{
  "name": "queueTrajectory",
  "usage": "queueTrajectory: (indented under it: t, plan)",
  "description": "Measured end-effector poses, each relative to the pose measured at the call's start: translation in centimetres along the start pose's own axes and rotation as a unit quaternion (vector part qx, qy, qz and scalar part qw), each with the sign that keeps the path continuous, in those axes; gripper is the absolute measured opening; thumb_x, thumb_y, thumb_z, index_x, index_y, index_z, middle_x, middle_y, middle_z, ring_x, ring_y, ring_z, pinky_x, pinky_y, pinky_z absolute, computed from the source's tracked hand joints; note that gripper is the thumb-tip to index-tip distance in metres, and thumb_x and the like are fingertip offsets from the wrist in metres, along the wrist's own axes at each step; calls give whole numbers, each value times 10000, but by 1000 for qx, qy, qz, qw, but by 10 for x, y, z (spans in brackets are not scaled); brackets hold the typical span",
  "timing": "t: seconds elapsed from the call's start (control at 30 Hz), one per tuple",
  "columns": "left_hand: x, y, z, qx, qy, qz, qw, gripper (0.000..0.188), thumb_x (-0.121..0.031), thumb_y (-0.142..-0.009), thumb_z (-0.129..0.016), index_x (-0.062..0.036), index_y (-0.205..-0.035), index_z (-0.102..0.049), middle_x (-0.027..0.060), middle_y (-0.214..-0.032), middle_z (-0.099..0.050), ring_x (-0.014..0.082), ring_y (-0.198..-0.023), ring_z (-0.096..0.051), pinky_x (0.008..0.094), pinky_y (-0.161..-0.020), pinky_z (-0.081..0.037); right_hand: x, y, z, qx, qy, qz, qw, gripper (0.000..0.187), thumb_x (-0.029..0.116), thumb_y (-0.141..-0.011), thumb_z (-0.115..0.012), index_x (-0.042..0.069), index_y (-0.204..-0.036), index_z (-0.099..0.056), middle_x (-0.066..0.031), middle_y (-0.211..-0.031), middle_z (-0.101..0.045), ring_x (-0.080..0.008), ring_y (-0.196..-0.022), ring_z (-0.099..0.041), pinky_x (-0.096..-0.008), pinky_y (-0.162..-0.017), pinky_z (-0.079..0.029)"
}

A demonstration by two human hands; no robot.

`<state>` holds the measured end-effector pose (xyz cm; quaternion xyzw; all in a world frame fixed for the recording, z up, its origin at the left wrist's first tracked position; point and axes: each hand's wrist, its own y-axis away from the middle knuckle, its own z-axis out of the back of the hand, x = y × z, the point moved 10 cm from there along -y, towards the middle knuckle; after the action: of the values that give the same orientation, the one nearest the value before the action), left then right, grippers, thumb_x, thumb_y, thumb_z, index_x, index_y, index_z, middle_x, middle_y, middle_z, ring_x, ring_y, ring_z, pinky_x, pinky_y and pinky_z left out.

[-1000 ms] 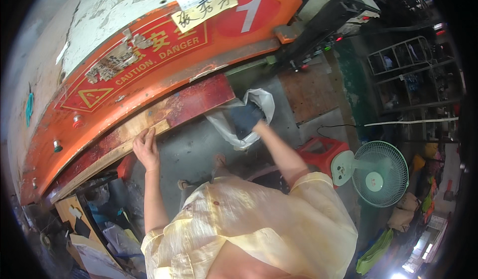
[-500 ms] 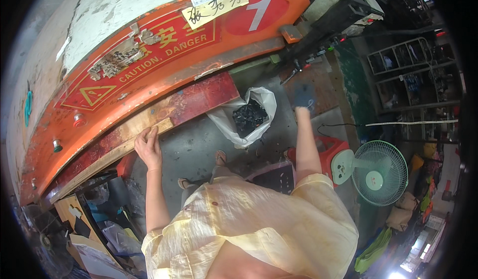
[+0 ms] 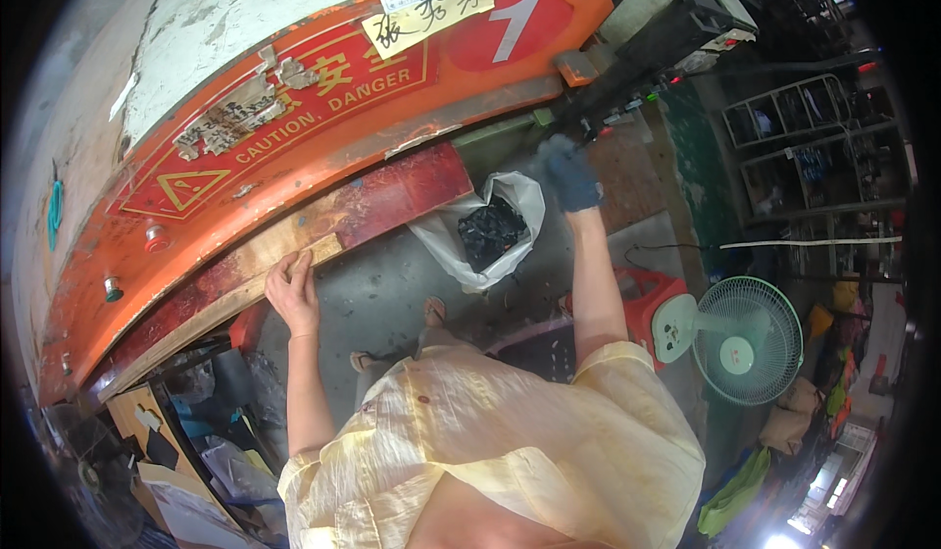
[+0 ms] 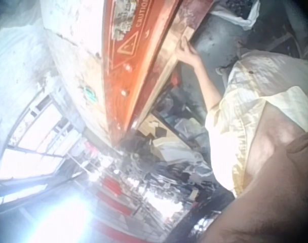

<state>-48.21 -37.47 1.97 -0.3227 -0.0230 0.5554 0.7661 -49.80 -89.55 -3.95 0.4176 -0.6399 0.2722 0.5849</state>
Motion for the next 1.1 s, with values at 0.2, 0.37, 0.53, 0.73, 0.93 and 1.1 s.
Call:
queueTrajectory:
  t: [0.2,0.37,0.53,0.73,0.93,1.1]
  plan:
    - [3,-1,0,-1,0,-7,1000,322,-102,-789,-703,-230,-1084,-693,54,-1088,-614,270,-1041,-550,397,-916,-394,75,-1,11,-117,470,141,863,334,354,-832,-672,79,-1020,-654,-102,-1017,-681,-239,-877,-645,-356,-743,-493]
    - [-37,-19,14,-19,78,-72,994,274,-49,-718,-700,-169,-964,-713,70,-1072,-619,295,-1040,-551,411,-918,-405,85,19,43,-299,477,46,825,404,425,-761,-723,95,-992,-690,-140,-975,-679,-302,-886,-629,-382,-785,-477]
    - [-171,-57,-13,123,363,-286,878,228,-13,-726,-689,-73,-946,-696,81,-974,-643,279,-905,-607,382,-801,-484,118,29,4,-353,528,234,736,360,366,-772,-706,116,-1028,-669,-111,-996,-664,-304,-933,-625,-402,-824,-485]
    - [-313,-128,-49,123,502,-358,777,252,-53,-749,-696,-83,-1000,-687,65,-1007,-644,271,-924,-607,355,-776,-497,123,13,1,-322,582,181,725,303,331,-769,-685,128,-994,-689,-111,-1003,-670,-318,-938,-621,-420,-819,-494]
    - [-428,-149,-91,33,541,-415,731,246,-116,-757,-683,-106,-1003,-691,52,-1012,-647,257,-933,-607,356,-752,-491,107,4,1,-293,645,133,693,279,329,-781,-673,115,-959,-695,-109,-972,-670,-300,-893,-622,-411,-779,-496]
    - [-467,-152,-140,67,537,-441,716,239,-120,-742,-683,-130,-980,-708,30,-865,-680,227,-757,-647,333,-699,-503,92,-11,6,-279,651,114,696,273,327,-791,-664,108,-950,-697,-106,-946,-669,-279,-859,-622,-400,-754,-497]
